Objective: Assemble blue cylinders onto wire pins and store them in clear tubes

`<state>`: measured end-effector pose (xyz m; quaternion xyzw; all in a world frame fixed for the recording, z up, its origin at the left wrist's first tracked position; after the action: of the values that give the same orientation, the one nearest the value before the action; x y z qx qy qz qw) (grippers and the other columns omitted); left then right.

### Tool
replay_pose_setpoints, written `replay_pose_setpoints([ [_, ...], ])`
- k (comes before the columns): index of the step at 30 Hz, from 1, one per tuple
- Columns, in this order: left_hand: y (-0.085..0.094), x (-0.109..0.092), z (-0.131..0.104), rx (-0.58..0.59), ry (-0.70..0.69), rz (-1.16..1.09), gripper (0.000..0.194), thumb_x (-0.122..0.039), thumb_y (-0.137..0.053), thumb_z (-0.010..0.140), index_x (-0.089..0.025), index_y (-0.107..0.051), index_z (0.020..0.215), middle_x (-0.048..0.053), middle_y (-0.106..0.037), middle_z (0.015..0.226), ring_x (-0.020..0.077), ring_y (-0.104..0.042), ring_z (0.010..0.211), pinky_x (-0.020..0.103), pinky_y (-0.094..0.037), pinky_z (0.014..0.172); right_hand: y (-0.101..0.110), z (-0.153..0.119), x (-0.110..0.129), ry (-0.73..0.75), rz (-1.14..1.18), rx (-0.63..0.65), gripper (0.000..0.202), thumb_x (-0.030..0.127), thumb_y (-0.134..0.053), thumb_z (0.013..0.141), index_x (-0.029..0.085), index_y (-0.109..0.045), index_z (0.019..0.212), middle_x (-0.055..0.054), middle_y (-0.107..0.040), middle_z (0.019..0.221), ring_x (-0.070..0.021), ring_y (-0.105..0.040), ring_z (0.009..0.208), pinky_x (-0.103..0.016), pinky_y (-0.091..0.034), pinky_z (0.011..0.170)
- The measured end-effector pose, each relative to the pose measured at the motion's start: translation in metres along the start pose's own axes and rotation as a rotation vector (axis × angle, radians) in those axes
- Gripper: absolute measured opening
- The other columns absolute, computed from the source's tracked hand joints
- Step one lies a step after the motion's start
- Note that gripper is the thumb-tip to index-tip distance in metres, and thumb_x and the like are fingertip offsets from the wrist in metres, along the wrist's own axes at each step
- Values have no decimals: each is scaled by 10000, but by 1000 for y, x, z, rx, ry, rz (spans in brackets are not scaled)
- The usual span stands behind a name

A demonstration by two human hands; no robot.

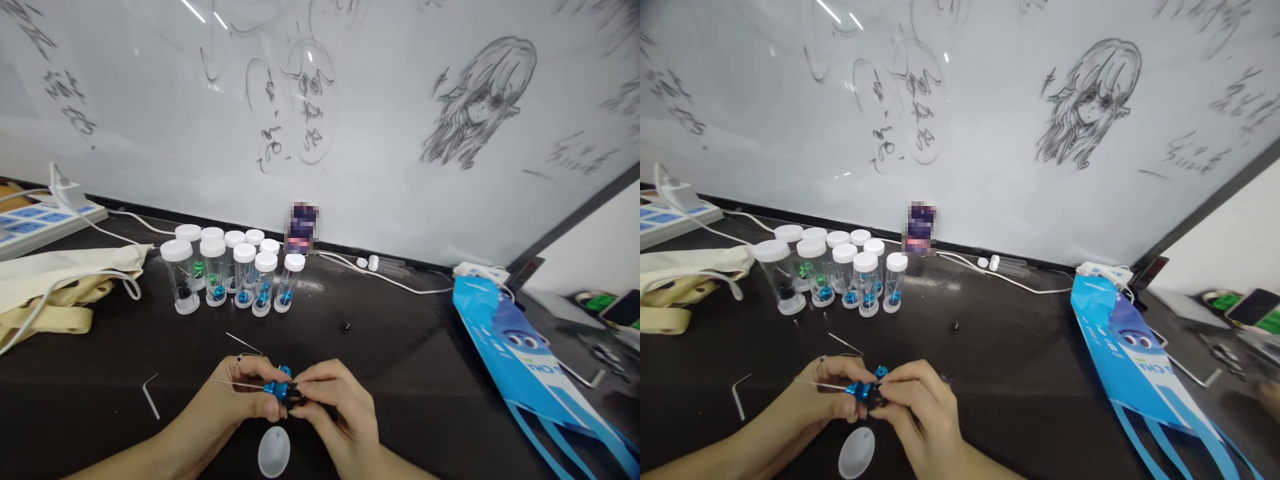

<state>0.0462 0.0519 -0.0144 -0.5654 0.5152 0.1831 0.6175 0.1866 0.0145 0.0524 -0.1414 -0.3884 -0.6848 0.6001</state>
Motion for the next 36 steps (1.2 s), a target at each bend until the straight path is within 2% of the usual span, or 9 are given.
replay_pose_setpoints([
  [6,1,1,-4,21,-10,36,216,-117,-857,562,-222,-784,737,-27,-689,680,124,-632,634,202,-479,614,1,1,3,6,-29,10,243,135,-668,879,282,-686,1071,-60,-695,931,-194,-687,760,-305,-583,629],
  [14,-4,-13,-7,45,-24,136,181,-135,-853,578,-237,-796,716,-19,-680,695,158,-646,710,234,-491,682,0,4,1,-45,17,-1,134,183,-719,848,243,-714,968,-47,-716,820,-186,-686,695,-285,-573,610],
  [20,-3,-12,-7,65,-38,189,199,-150,-868,565,-243,-803,727,-25,-623,703,156,-640,691,244,-491,662,0,0,-3,-98,-1,-17,106,255,-760,813,218,-697,890,-5,-685,687,-145,-638,563,-231,-516,531],
  [26,-2,-8,-4,91,-65,186,213,-178,-891,532,-240,-801,715,-24,-608,703,145,-618,654,248,-485,628,-6,-4,-7,-142,76,66,35,187,-680,887,202,-649,894,14,-713,632,-139,-688,542,-206,-518,557],
  [31,-3,-7,-6,103,-76,235,210,-208,-881,564,-223,-794,755,-15,-612,732,145,-607,705,238,-461,651,-6,-3,-6,-100,58,60,33,202,-646,916,182,-632,894,31,-667,586,-102,-638,465,-180,-490,518],
  [34,-3,-10,-8,78,-96,258,183,-239,-873,590,-218,-780,746,-19,-604,730,138,-602,704,231,-458,644,-5,-1,-2,-23,4,32,137,277,-721,856,173,-632,850,-2,-655,651,-123,-616,544,-209,-483,538],
  [36,-3,-10,-9,73,-101,245,162,-260,-866,612,-214,-767,732,-26,-597,708,122,-599,660,222,-458,614,-5,0,0,20,4,26,169,262,-756,824,172,-627,886,-31,-672,731,-148,-633,635,-230,-500,587],
])
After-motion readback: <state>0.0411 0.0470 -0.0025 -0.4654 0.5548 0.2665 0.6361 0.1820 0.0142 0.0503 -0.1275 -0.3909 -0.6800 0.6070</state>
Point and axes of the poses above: each hand's wrist, its own z-axis towards the middle knuckle, its own y-axis out of the back of the hand, x = y × z, the point moved 7 cm from there along z, towards the middle knuckle
